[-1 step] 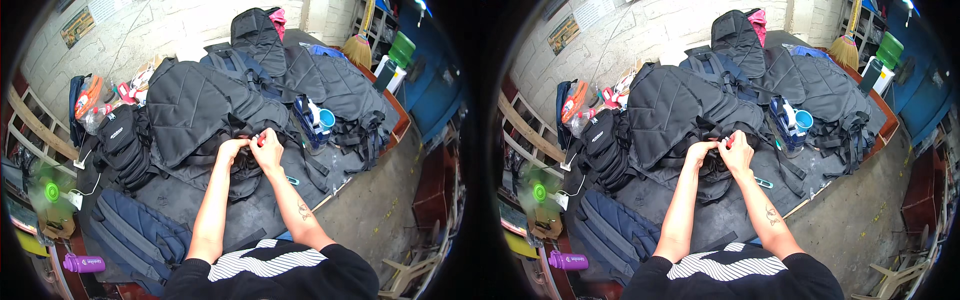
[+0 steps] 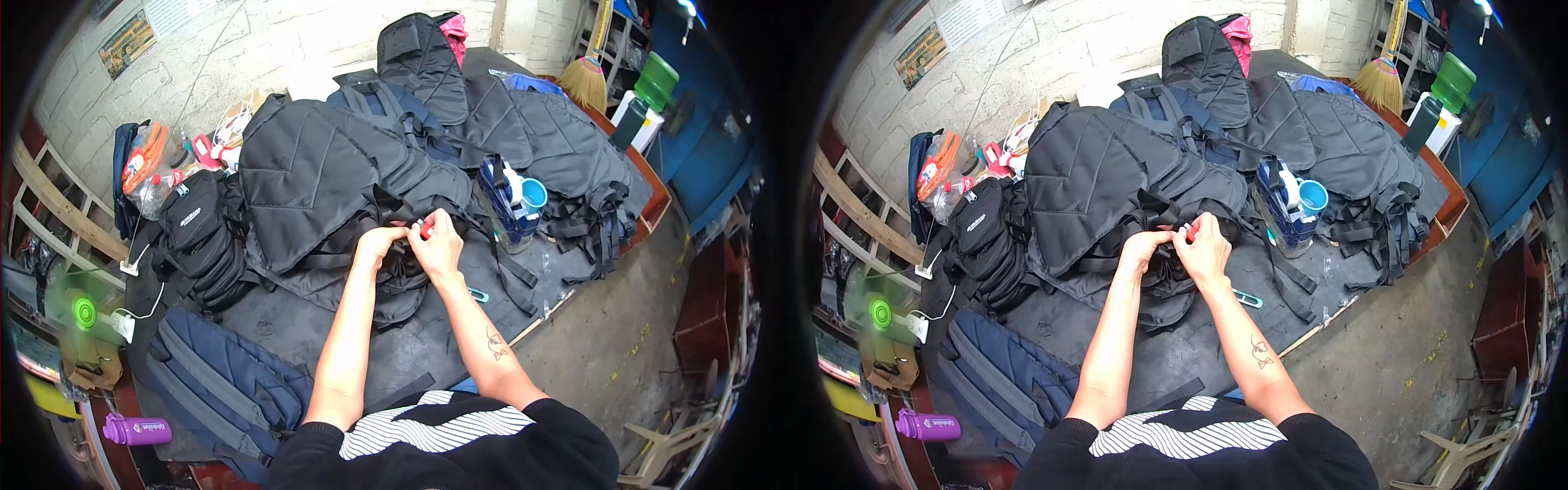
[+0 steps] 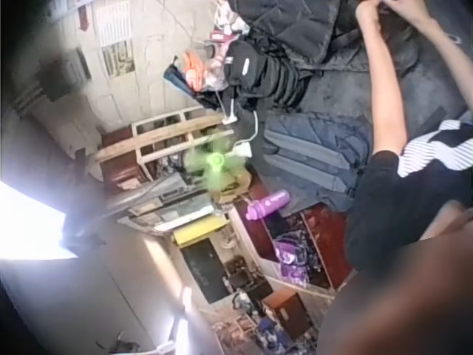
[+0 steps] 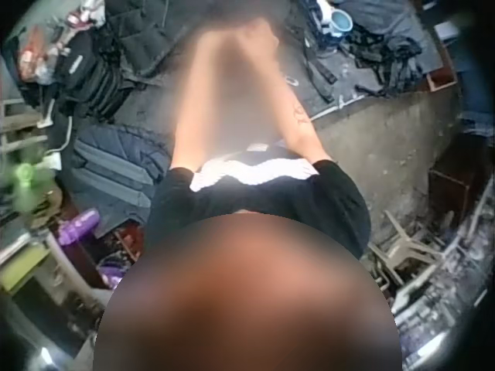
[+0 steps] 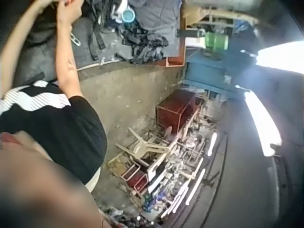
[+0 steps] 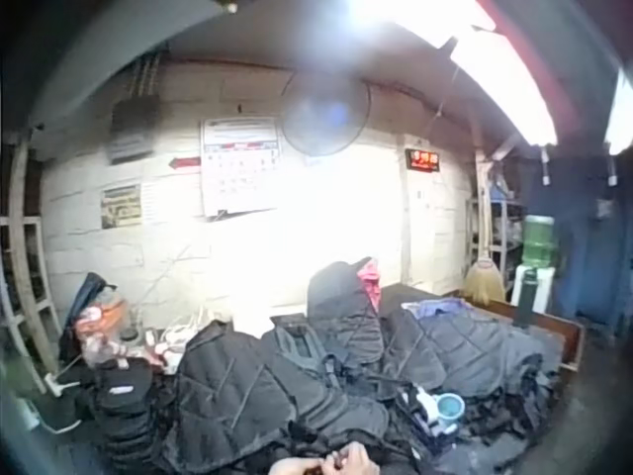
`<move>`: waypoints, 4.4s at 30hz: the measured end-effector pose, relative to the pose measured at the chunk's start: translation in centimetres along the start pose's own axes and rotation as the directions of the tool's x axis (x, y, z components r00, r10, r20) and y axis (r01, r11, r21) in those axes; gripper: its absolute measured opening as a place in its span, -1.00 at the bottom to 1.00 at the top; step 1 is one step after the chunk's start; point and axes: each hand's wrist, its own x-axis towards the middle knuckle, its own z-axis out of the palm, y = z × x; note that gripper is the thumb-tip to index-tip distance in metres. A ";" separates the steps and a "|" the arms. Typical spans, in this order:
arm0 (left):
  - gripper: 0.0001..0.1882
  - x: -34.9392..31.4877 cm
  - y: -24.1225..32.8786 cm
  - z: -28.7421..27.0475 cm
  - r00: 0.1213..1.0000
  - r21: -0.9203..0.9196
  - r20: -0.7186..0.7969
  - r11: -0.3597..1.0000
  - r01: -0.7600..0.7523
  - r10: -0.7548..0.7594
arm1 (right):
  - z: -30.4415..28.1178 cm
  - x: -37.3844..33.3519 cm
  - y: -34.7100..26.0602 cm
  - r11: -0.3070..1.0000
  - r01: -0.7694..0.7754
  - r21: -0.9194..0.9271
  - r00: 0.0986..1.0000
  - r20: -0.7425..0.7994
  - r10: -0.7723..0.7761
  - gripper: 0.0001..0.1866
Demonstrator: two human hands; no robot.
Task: Trim excess threads and finish straps on black backpacks using thread snips.
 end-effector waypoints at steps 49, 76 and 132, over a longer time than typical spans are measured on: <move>-0.79 -0.1 1.5 -2.0 1.000 0.094 -0.003 0.996 -0.009 0.010 | 0.8 -0.9 -0.5 0.996 -0.014 0.089 0.998 0.068 0.008 -0.66; -0.86 0.1 1.0 -1.6 1.000 0.057 -0.003 0.998 -0.017 0.017 | 0.4 -0.8 -0.1 0.989 0.127 -0.077 0.988 0.104 -0.118 -0.75; -0.79 -1.1 3.2 -0.5 0.988 -0.219 -0.111 0.973 0.080 -0.106 | -0.1 -0.2 -0.7 0.977 -0.187 0.101 0.972 0.164 0.169 -0.74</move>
